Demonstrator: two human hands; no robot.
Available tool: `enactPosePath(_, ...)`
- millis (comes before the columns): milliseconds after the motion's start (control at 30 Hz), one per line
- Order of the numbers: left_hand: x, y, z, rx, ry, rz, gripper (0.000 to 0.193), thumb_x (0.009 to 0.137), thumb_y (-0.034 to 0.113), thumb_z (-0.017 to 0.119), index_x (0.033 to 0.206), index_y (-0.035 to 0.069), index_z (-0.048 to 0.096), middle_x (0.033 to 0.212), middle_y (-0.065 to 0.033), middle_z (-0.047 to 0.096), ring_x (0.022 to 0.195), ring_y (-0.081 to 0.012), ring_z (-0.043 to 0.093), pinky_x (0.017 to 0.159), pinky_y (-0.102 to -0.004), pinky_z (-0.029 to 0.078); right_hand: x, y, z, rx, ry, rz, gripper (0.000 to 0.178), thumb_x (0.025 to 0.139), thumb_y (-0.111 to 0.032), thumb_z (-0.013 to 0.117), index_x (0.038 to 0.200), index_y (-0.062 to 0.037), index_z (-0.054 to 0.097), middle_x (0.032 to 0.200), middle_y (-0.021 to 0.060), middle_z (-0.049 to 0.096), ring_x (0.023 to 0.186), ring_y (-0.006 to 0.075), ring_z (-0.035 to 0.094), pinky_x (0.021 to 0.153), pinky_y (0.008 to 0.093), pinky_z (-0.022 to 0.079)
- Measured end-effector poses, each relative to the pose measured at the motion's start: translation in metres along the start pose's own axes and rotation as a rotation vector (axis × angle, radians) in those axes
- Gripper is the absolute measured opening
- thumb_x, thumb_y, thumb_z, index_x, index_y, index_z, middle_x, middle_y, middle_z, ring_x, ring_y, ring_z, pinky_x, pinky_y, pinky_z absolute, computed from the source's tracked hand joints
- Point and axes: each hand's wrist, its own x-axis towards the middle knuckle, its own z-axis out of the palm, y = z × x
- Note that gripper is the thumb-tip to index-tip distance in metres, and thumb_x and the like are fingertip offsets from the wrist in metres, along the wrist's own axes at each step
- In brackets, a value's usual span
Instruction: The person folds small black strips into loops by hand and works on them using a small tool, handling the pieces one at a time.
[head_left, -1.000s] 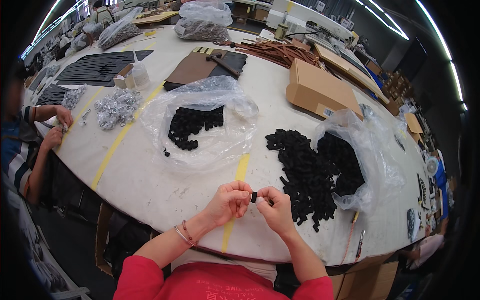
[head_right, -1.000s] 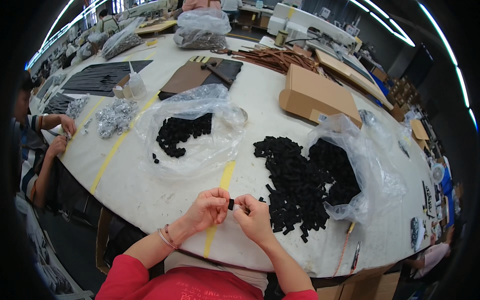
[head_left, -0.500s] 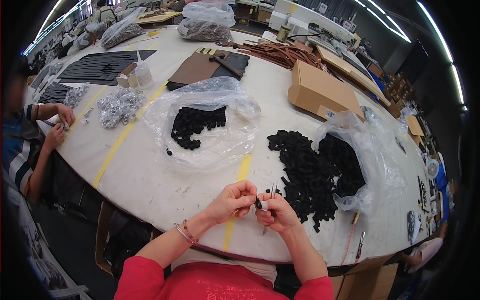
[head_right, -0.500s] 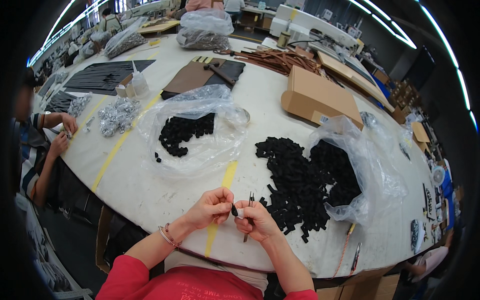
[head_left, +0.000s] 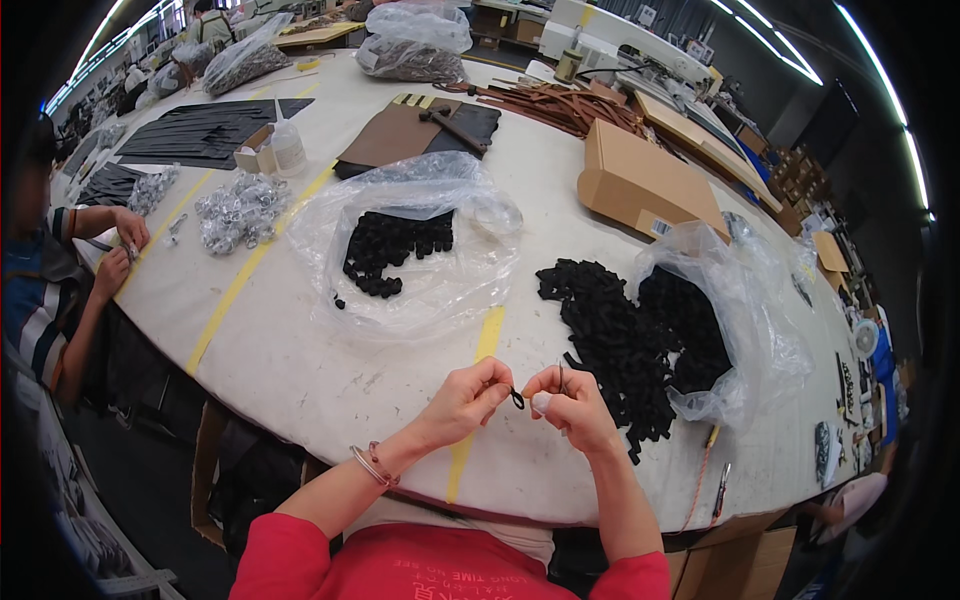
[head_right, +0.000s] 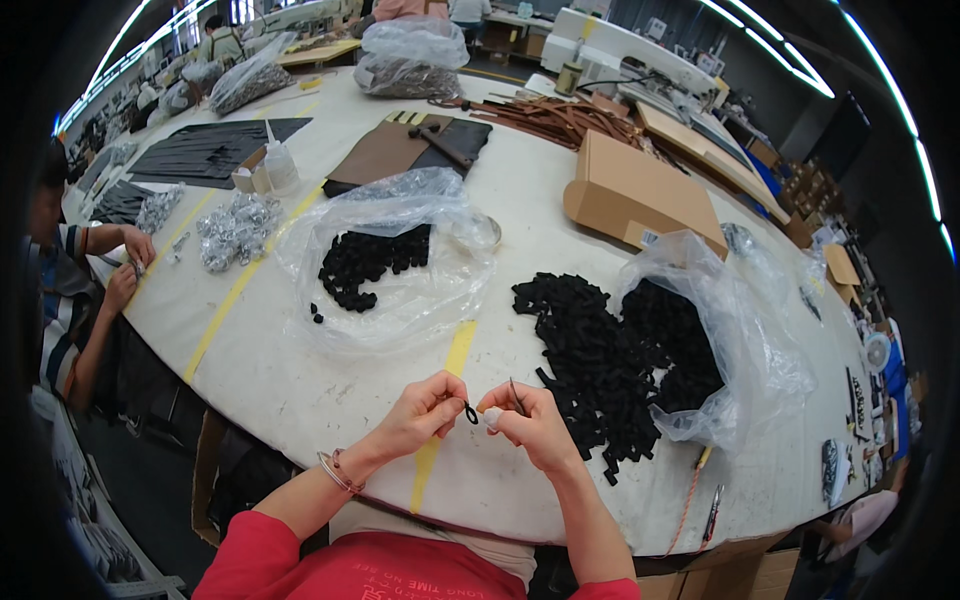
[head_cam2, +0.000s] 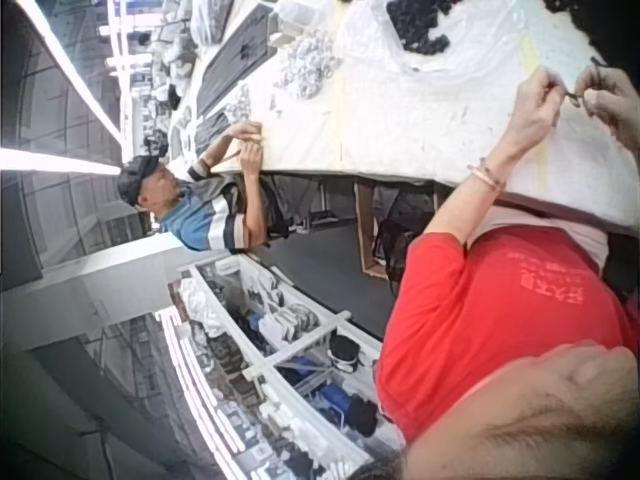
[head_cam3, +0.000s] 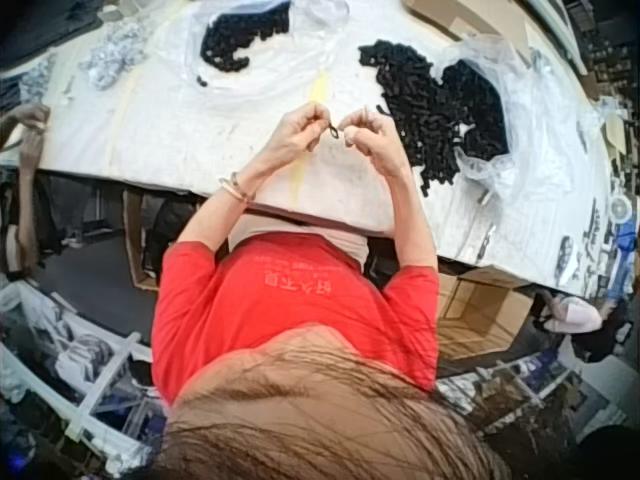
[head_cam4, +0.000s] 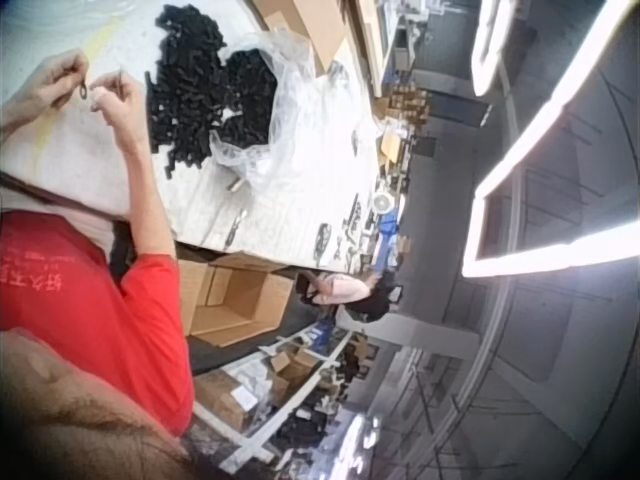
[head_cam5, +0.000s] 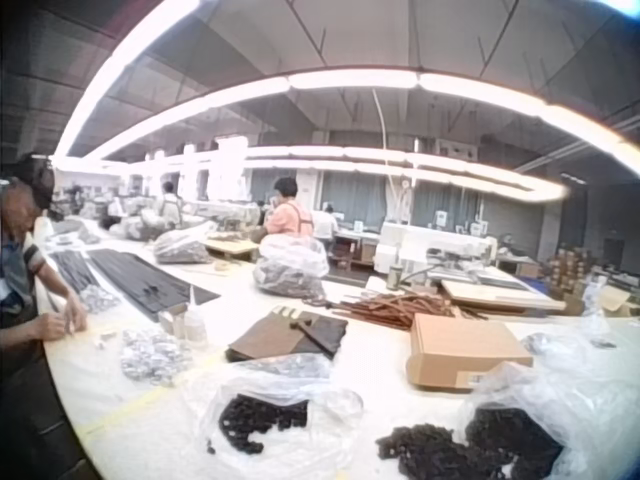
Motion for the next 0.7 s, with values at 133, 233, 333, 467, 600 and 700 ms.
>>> enactPosePath(133,0.0,0.001,0.003,0.323,0.051,0.162,0.005,0.083,0.006,0.048,0.085,0.001,0.047,0.061,-0.0048,0.047,0.054,-0.0105,0.046,0.05,-0.0252,0.037,0.004,0.002,0.001,-0.442,0.054,-0.143,0.015,0.065,-0.008,0.058,0.076,0.0031,0.059,0.059,0.0,0.051,0.051,0.0026,0.042,0.045,0.0178,0.032)
enactPosePath(233,0.0,0.002,0.004,0.432,0.073,0.204,0.006,0.081,0.004,0.048,0.085,-0.001,0.047,0.063,-0.0083,0.048,0.058,-0.0142,0.049,0.053,-0.0286,0.039,0.003,-0.005,0.01,-0.599,0.083,-0.17,0.013,0.065,-0.006,0.056,0.073,0.0047,0.058,0.054,-0.0001,0.048,0.051,0.0022,0.039,0.045,0.0192,0.032)
enactPosePath(333,0.0,-0.002,0.006,0.418,0.109,0.249,0.006,0.083,0.005,0.047,0.084,0.0,0.048,0.063,-0.0056,0.05,0.055,-0.0112,0.049,0.05,-0.0256,0.039,0.005,0.005,0.016,-0.669,0.133,-0.266,0.014,0.066,-0.005,0.055,0.074,0.006,0.057,0.052,0.0008,0.046,0.05,0.0025,0.038,0.045,0.0196,0.032)
enactPosePath(467,-0.003,0.006,0.011,-0.055,0.215,-0.06,0.007,0.083,0.006,0.048,0.083,0.0,0.05,0.067,-0.0029,0.054,0.052,-0.0076,0.049,0.046,-0.0209,0.039,0.005,0.011,0.017,-0.451,0.287,-0.237,0.007,0.067,-0.004,0.054,0.068,0.0026,0.054,0.052,-0.0023,0.045,0.05,0.0016,0.037,0.044,0.0191,0.03)
enactPosePath(600,-0.009,0.014,0.014,-0.067,0.199,-0.112,0.008,0.082,0.007,0.051,0.079,0.0,0.053,0.066,-0.0018,0.056,0.05,-0.0056,0.05,0.043,-0.0189,0.04,0.004,0.016,0.02,-0.429,0.287,-0.288,0.005,0.069,-0.003,0.054,0.068,0.0016,0.053,0.054,-0.0041,0.045,0.05,0.0012,0.037,0.044,0.0181,0.03)
enactPosePath(700,-0.012,0.01,0.02,0.145,0.25,0.02,0.007,0.079,0.005,0.055,0.076,-0.001,0.053,0.063,-0.0037,0.056,0.049,-0.0065,0.051,0.043,-0.0221,0.04,0.002,0.019,0.022,-0.371,0.298,-0.268,0.005,0.07,-0.003,0.054,0.069,0.0018,0.053,0.054,-0.0045,0.045,0.05,0.0011,0.037,0.045,0.0176,0.03)
